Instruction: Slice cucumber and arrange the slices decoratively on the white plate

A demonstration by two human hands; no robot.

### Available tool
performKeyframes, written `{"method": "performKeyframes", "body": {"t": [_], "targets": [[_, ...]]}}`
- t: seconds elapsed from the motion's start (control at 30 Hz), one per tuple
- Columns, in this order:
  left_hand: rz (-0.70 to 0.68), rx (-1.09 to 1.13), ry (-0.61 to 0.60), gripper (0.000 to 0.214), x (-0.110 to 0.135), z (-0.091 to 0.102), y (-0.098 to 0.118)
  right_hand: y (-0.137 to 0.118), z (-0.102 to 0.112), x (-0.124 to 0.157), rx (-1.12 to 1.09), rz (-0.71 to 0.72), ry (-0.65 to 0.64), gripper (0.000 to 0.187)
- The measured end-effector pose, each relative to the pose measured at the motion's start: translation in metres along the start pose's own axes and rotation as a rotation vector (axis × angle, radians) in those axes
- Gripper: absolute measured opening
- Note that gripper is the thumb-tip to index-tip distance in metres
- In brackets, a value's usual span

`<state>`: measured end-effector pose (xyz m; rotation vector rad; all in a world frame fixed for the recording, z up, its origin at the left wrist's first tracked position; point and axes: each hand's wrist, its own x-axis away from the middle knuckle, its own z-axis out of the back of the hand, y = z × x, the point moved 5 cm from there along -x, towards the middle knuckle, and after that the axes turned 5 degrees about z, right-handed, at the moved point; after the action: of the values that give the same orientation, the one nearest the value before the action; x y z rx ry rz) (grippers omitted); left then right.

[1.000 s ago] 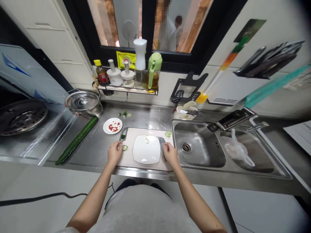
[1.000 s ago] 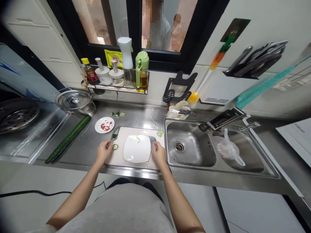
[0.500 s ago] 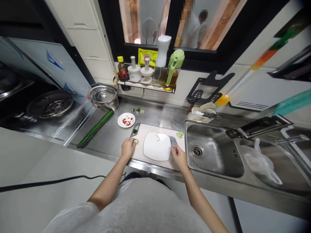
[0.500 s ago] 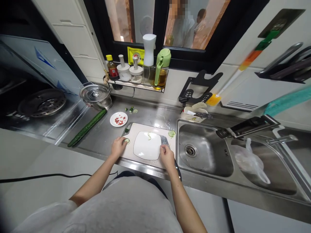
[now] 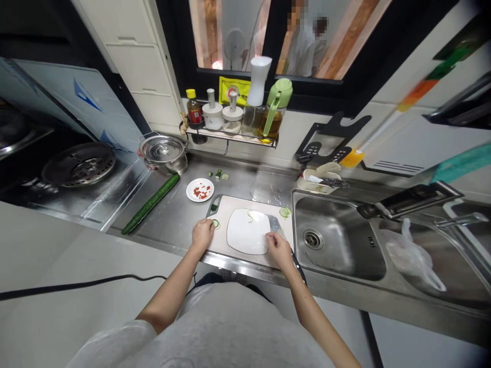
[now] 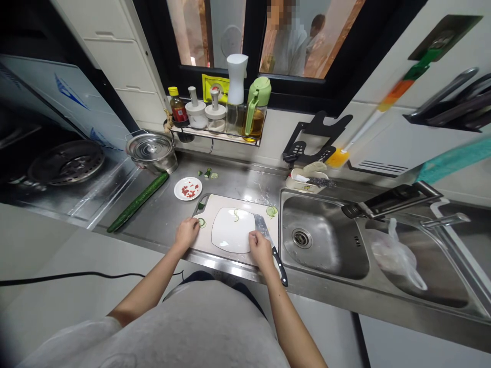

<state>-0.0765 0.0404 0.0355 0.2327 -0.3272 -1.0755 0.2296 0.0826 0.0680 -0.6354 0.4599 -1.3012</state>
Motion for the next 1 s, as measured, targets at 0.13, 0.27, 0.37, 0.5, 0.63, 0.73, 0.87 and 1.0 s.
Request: {"method": "performKeyframes", "body": {"t": [0.13,0.27,0.37,0.5,0.63,0.73,0.87,1.0], "targets": [[0.043,0.032,-0.001,0.021,-0.003,-0.001,-0.002,0.000,-0.002,-0.001,0.005,-0.003,-0.013,0.036],[0.045,0.054,-0.018,0.021,-0.008,-0.001,-0.003,0.000,-0.005,0.000,0.000,-0.001,-0.022,0.037],[0.029,0.068,-0.037,0.021,-0.012,-0.001,-0.003,0.000,-0.006,0.000,-0.014,0.007,-0.030,0.037],[0.018,0.091,-0.059,0.019,-0.015,0.001,-0.003,0.000,-0.008,0.001,-0.018,0.009,-0.031,0.037],[0.036,0.131,-0.009,0.012,-0.014,0.005,-0.005,0.000,-0.008,0.001,-0.022,0.001,-0.031,0.035],[0.084,0.351,0.000,0.007,-0.012,0.009,-0.006,-0.006,-0.006,-0.001,-0.045,0.002,-0.021,0.033],[0.141,0.925,-0.201,0.025,-0.006,0.012,0.008,-0.031,-0.006,-0.010,-0.146,0.042,-0.017,0.027],[0.119,1.199,-0.355,0.035,0.003,0.027,0.039,-0.072,-0.011,-0.023,-0.339,0.128,-0.051,0.023]]}}
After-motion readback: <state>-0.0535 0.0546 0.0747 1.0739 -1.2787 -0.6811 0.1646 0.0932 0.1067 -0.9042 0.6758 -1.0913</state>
